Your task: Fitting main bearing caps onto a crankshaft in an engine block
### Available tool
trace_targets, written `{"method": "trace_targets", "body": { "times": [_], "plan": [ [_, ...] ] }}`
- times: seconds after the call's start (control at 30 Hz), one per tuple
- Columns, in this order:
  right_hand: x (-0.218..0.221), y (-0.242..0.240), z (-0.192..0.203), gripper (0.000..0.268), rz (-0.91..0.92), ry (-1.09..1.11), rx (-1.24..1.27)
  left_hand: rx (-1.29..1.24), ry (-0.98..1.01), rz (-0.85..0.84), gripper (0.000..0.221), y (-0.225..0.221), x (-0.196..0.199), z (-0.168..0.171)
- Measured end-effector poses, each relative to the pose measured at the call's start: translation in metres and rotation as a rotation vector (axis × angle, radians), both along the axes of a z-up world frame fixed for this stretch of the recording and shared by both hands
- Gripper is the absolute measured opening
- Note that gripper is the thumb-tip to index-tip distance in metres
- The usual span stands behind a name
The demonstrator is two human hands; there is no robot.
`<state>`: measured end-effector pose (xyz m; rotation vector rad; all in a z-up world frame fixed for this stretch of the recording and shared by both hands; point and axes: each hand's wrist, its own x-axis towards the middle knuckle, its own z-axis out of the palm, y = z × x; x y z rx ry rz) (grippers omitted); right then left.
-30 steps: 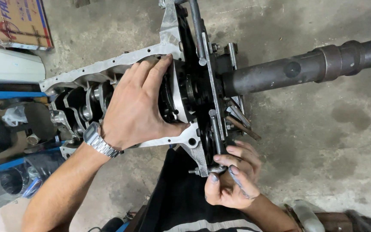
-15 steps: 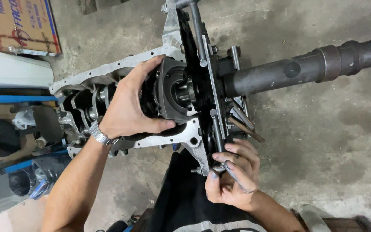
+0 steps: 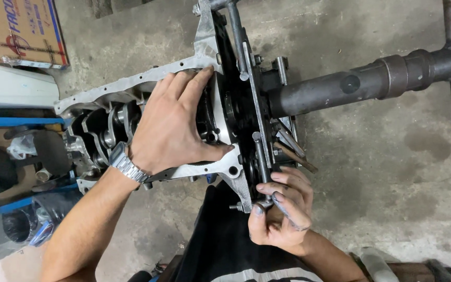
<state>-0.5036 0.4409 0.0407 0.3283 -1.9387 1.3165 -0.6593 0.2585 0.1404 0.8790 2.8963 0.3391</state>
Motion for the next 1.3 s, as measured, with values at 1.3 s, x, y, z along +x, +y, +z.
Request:
{"method": "trace_targets", "body": {
  "times": [1.3],
  "plan": [
    [0.001, 0.003, 0.000, 0.045, 0.023, -0.010, 0.026, -0.074, 0.089, -0.030, 0.126, 0.003, 0.007, 0.006]
  ]
}}
